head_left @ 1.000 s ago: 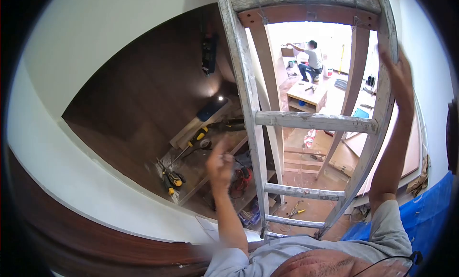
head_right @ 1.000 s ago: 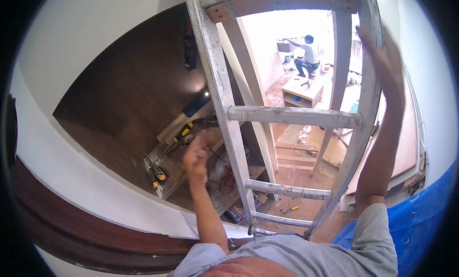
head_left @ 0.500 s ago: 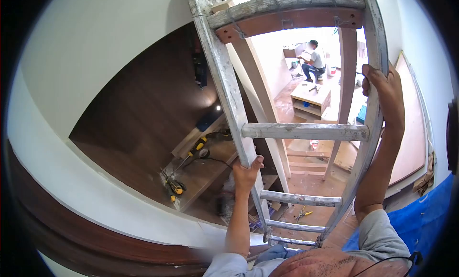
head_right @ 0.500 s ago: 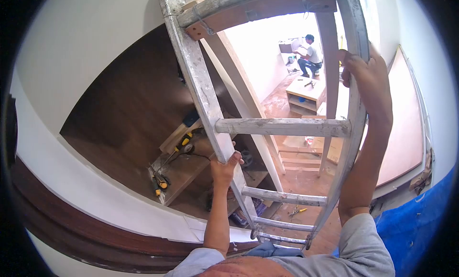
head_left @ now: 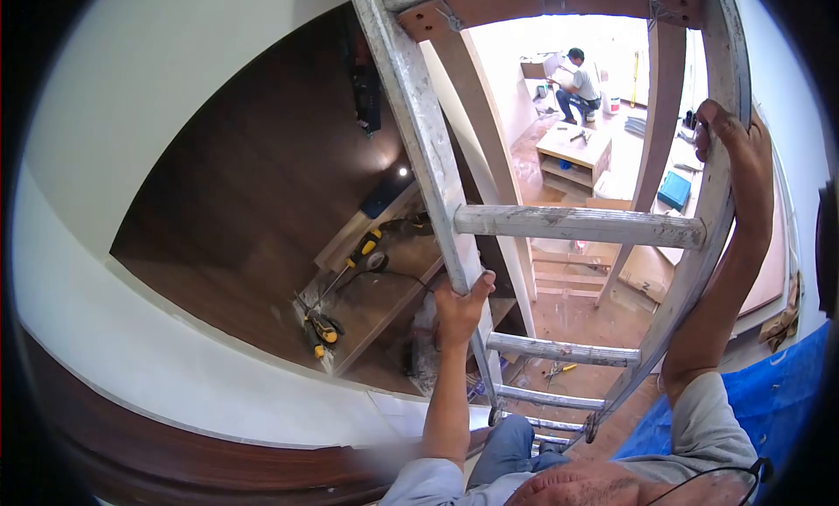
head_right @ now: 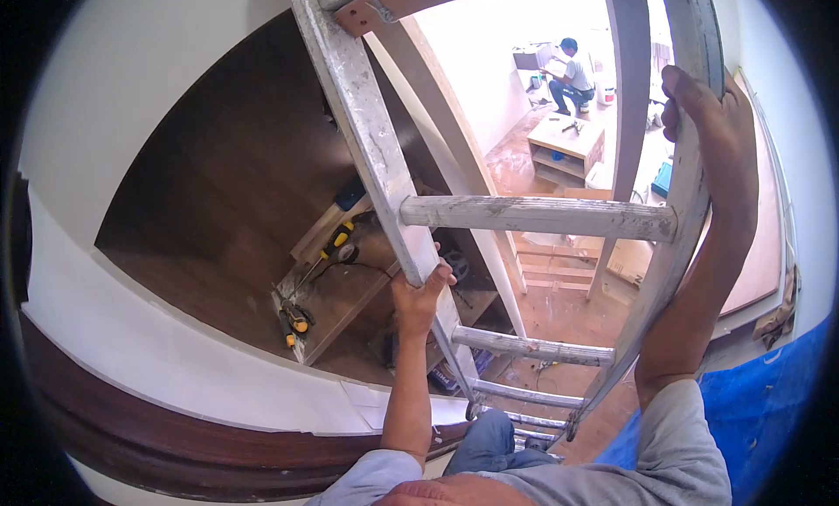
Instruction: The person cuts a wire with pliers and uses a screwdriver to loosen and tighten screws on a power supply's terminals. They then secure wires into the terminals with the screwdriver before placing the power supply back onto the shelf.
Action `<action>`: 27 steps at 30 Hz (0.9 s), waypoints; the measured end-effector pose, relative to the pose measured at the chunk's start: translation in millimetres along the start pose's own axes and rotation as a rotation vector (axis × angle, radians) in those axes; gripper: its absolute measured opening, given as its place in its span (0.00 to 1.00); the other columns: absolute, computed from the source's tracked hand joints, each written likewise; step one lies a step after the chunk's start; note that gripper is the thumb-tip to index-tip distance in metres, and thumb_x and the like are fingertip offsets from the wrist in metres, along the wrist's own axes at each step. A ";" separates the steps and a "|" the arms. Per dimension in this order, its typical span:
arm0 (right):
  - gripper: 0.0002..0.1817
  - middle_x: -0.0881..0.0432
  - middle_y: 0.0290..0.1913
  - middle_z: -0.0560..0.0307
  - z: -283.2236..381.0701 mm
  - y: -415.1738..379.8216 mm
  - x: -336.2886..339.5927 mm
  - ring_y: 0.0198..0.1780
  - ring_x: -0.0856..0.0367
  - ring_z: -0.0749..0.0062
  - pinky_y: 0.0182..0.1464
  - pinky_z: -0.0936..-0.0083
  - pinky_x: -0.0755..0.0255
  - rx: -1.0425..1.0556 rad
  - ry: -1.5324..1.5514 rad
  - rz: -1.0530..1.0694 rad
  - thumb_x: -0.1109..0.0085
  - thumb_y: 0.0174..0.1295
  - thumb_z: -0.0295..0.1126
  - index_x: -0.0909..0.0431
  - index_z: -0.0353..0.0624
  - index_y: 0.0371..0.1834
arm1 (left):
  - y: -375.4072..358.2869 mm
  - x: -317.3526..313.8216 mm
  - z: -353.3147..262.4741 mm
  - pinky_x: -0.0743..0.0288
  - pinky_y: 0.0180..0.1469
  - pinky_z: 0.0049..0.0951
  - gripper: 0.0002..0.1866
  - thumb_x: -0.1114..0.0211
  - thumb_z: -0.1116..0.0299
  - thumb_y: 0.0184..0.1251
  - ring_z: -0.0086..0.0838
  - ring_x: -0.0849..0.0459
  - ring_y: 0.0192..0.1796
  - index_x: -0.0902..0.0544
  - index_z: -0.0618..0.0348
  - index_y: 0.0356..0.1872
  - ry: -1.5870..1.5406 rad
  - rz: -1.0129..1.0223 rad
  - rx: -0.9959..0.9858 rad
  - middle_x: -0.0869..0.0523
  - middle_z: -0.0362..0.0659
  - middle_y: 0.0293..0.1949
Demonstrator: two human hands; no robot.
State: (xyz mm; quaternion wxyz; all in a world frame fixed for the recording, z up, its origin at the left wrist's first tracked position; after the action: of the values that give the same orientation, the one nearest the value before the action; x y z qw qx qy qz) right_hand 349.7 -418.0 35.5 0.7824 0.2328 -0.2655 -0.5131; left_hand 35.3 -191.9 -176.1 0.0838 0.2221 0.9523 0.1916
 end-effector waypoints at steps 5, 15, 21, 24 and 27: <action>0.29 0.22 0.25 0.59 6.9 -0.7 -0.9 0.28 0.23 0.76 0.34 0.74 0.30 0.016 0.005 -0.009 0.37 0.62 0.58 0.19 0.38 0.42 | -0.1 3.3 3.3 0.20 0.39 0.29 0.19 0.21 0.57 0.64 0.25 0.13 0.35 0.13 0.66 0.40 0.036 -0.017 0.010 0.10 0.43 0.32; 0.30 0.19 0.29 0.58 4.0 -0.3 -3.5 0.31 0.21 0.76 0.34 0.77 0.27 0.013 -0.023 -0.067 0.39 0.64 0.61 0.19 0.40 0.47 | 1.0 7.1 -1.5 0.22 0.42 0.28 0.17 0.23 0.60 0.64 0.23 0.15 0.37 0.15 0.65 0.40 0.060 0.053 0.009 0.11 0.42 0.33; 0.33 0.19 0.30 0.59 -10.7 4.8 4.7 0.31 0.21 0.77 0.35 0.77 0.27 0.026 -0.078 -0.056 0.39 0.63 0.65 0.19 0.42 0.47 | -0.7 5.2 -4.9 0.23 0.42 0.26 0.17 0.23 0.61 0.65 0.21 0.17 0.37 0.16 0.63 0.43 0.011 0.072 0.015 0.13 0.39 0.33; 0.35 0.21 0.29 0.61 -12.6 5.5 7.1 0.31 0.22 0.79 0.35 0.79 0.27 0.060 -0.083 -0.084 0.38 0.61 0.67 0.19 0.42 0.47 | -1.9 6.6 5.0 0.23 0.41 0.26 0.16 0.22 0.62 0.64 0.21 0.18 0.36 0.16 0.63 0.43 0.020 0.068 0.006 0.14 0.38 0.33; 0.32 0.18 0.34 0.57 -12.7 4.5 12.9 0.32 0.20 0.78 0.38 0.76 0.24 0.004 -0.179 -0.017 0.40 0.66 0.61 0.20 0.38 0.51 | -2.7 9.2 12.2 0.22 0.44 0.28 0.26 0.31 0.45 0.70 0.23 0.17 0.38 0.17 0.62 0.47 -0.085 0.138 -0.063 0.13 0.39 0.36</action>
State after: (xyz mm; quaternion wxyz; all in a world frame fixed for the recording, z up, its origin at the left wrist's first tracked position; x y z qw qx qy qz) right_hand 365.4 -427.1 31.1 0.7506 0.1898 -0.3332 -0.5381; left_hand 29.1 -185.9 -189.0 0.1178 0.2924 0.9238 0.2171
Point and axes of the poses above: each hand's wrist, its own y-axis towards the middle knuckle, its own x-axis out of the back of the hand, z = x × y, the point moved 1 cm from there along y, towards the middle knuckle
